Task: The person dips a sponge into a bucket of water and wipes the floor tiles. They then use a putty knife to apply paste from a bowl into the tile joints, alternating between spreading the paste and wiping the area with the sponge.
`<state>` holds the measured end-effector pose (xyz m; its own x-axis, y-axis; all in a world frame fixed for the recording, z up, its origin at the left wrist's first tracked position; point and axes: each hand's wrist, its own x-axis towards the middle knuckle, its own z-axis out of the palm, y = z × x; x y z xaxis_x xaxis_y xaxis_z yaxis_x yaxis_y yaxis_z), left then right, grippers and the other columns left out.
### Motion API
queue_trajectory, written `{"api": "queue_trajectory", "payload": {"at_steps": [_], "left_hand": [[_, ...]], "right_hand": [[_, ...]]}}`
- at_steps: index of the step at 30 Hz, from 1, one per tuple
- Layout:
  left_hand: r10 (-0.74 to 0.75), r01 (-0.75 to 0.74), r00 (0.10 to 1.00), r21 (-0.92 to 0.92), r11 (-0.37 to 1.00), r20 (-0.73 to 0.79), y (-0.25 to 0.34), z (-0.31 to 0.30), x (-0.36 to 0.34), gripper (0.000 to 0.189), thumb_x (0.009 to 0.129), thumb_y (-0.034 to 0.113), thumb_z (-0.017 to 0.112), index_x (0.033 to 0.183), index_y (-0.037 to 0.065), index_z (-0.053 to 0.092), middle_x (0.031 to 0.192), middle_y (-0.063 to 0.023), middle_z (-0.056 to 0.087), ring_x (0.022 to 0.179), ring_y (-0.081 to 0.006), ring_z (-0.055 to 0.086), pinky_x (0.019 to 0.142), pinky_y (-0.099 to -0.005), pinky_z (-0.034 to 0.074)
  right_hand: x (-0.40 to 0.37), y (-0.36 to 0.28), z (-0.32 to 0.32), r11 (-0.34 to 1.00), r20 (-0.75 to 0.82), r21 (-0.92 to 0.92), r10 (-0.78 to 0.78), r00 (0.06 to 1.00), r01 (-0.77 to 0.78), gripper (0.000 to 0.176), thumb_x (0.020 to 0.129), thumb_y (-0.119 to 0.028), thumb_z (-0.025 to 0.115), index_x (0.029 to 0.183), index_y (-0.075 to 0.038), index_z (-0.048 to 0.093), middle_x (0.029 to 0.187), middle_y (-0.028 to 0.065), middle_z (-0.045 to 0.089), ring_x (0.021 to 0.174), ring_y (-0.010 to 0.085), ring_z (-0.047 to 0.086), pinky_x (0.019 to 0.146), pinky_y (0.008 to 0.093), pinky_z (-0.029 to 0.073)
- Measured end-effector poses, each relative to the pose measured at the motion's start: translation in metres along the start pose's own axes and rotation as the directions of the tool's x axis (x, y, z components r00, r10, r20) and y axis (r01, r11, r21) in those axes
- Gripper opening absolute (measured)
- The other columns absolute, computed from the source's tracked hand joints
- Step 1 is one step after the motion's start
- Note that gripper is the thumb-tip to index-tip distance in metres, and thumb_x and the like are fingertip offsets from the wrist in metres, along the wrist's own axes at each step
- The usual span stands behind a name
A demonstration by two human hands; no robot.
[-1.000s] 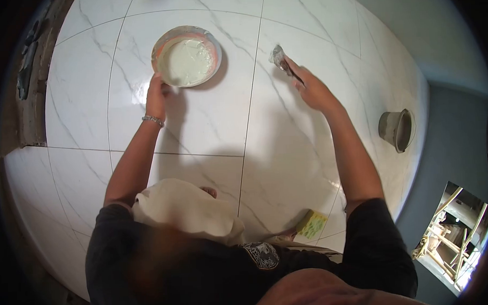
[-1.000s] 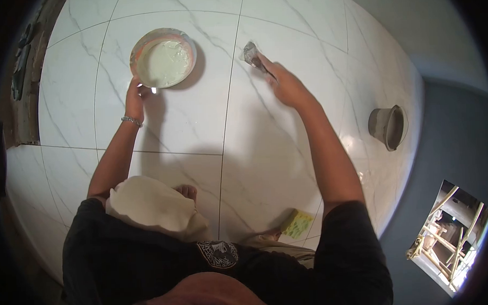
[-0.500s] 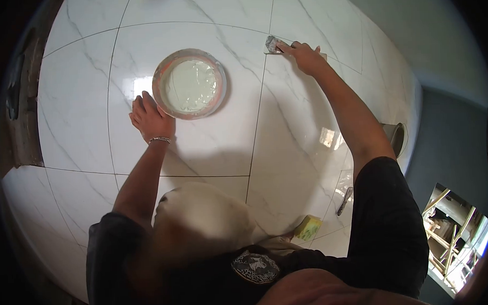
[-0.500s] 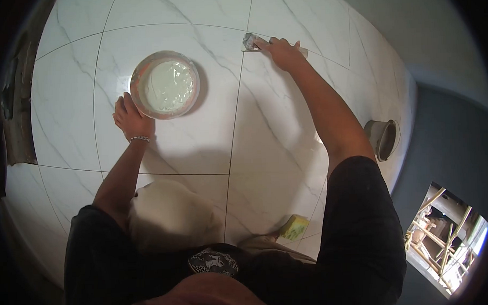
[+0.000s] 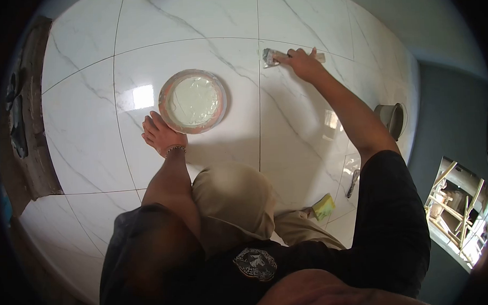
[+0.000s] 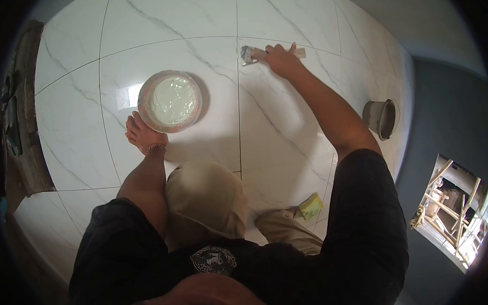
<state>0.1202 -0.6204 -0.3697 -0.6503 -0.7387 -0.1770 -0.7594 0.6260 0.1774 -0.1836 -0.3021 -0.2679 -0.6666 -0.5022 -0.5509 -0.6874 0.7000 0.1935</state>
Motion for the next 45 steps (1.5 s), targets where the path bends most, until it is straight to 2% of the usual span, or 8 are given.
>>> {"api": "queue_trajectory", "payload": {"at_steps": [8, 12, 15, 24, 27, 33, 35, 45], "left_hand": [[0.008, -0.008, 1.000, 0.002, 1.000, -0.018, -0.004, 0.007, 0.002, 0.084, 0.087, 0.036, 0.066, 0.154, 0.015, 0.021, 0.157, -0.0141, 0.021, 0.150, -0.0328, 0.012, 0.122, -0.0531, 0.007], [0.001, -0.002, 1.000, 0.038, 0.999, 0.019, -0.003, 0.005, 0.005, 0.069, 0.098, 0.043, 0.041, 0.156, 0.015, 0.020, 0.160, -0.0139, 0.020, 0.151, -0.0315, 0.012, 0.123, -0.0527, 0.006], [0.003, -0.003, 1.000, 0.026, 1.000, 0.010, -0.004, 0.007, 0.003, 0.068, 0.098, 0.042, 0.038, 0.156, 0.014, 0.020, 0.160, -0.0144, 0.020, 0.151, -0.0318, 0.012, 0.123, -0.0529, 0.006], [0.012, -0.012, 1.000, 0.028, 1.000, 0.018, -0.008, 0.011, 0.004, 0.082, 0.091, 0.045, 0.057, 0.156, 0.014, 0.017, 0.160, -0.0143, 0.017, 0.151, -0.0319, 0.009, 0.123, -0.0523, 0.006], [0.010, -0.011, 0.999, 0.027, 1.000, 0.038, -0.009, 0.010, 0.006, 0.081, 0.093, 0.045, 0.055, 0.156, 0.013, 0.017, 0.160, -0.0141, 0.016, 0.151, -0.0316, 0.009, 0.123, -0.0522, 0.006], [0.001, -0.003, 0.998, 0.021, 1.000, 0.063, -0.007, 0.006, 0.007, 0.078, 0.094, 0.044, 0.053, 0.156, 0.013, 0.017, 0.160, -0.0139, 0.016, 0.151, -0.0313, 0.009, 0.123, -0.0522, 0.006], [0.000, -0.002, 0.997, 0.031, 1.000, 0.074, -0.009, 0.008, 0.007, 0.078, 0.095, 0.043, 0.052, 0.156, 0.012, 0.017, 0.160, -0.0140, 0.016, 0.151, -0.0316, 0.009, 0.122, -0.0524, 0.006], [0.021, -0.021, 0.998, -0.011, 1.000, 0.052, -0.011, 0.009, 0.007, 0.066, 0.099, 0.044, 0.031, 0.156, 0.012, 0.020, 0.162, -0.0144, 0.016, 0.152, -0.0319, 0.008, 0.123, -0.0531, 0.004]], "right_hand": [[-0.010, -0.018, 0.026, 1.000, 0.038, 0.027, -0.010, 0.999, 0.009, 0.063, 0.098, -0.005, 0.042, 0.149, -0.041, 0.040, 0.125, 0.0080, 0.055, 0.117, 0.0304, 0.053, 0.103, 0.0806, 0.030], [-0.013, -0.014, 0.011, 0.999, 0.081, -0.033, 0.002, 0.997, 0.001, 0.065, 0.098, -0.003, 0.042, 0.150, -0.042, 0.037, 0.125, 0.0077, 0.055, 0.116, 0.0301, 0.054, 0.102, 0.0780, 0.033], [-0.019, -0.020, -0.003, 0.946, 0.195, 0.306, 0.051, 0.980, -0.110, 0.064, 0.099, -0.004, 0.040, 0.150, -0.043, 0.037, 0.127, 0.0072, 0.054, 0.116, 0.0295, 0.055, 0.104, 0.0752, 0.036], [-0.012, -0.039, -0.026, 0.990, 0.186, -0.122, -0.044, 0.982, 0.068, 0.058, 0.100, -0.007, 0.037, 0.146, -0.042, 0.043, 0.131, 0.0053, 0.052, 0.122, 0.0287, 0.052, 0.106, 0.0771, 0.033], [-0.012, -0.029, -0.028, 0.986, 0.231, -0.166, 0.016, 0.973, 0.023, 0.057, 0.099, -0.008, 0.041, 0.147, -0.039, 0.043, 0.133, 0.0067, 0.051, 0.121, 0.0284, 0.053, 0.106, 0.0666, 0.040], [0.013, -0.020, -0.065, 0.775, 0.484, 0.542, 0.027, 0.875, -0.324, 0.047, 0.093, -0.022, 0.050, 0.138, -0.011, 0.056, 0.090, 0.0140, 0.056, 0.067, 0.0211, 0.061, 0.062, 0.0419, 0.057], [0.029, -0.019, -0.066, 0.493, 0.430, 0.754, 0.127, 0.894, -0.433, 0.037, 0.091, -0.026, 0.047, 0.099, 0.008, 0.058, 0.065, 0.0137, 0.054, 0.050, 0.0254, 0.058, 0.053, 0.0416, 0.053], [0.074, -0.021, -0.061, 0.489, 0.523, 0.682, 0.195, 0.830, -0.544, 0.035, 0.093, -0.026, 0.047, 0.085, 0.008, 0.053, 0.072, 0.0144, 0.056, 0.054, 0.0259, 0.061, 0.053, 0.0412, 0.055]]}}
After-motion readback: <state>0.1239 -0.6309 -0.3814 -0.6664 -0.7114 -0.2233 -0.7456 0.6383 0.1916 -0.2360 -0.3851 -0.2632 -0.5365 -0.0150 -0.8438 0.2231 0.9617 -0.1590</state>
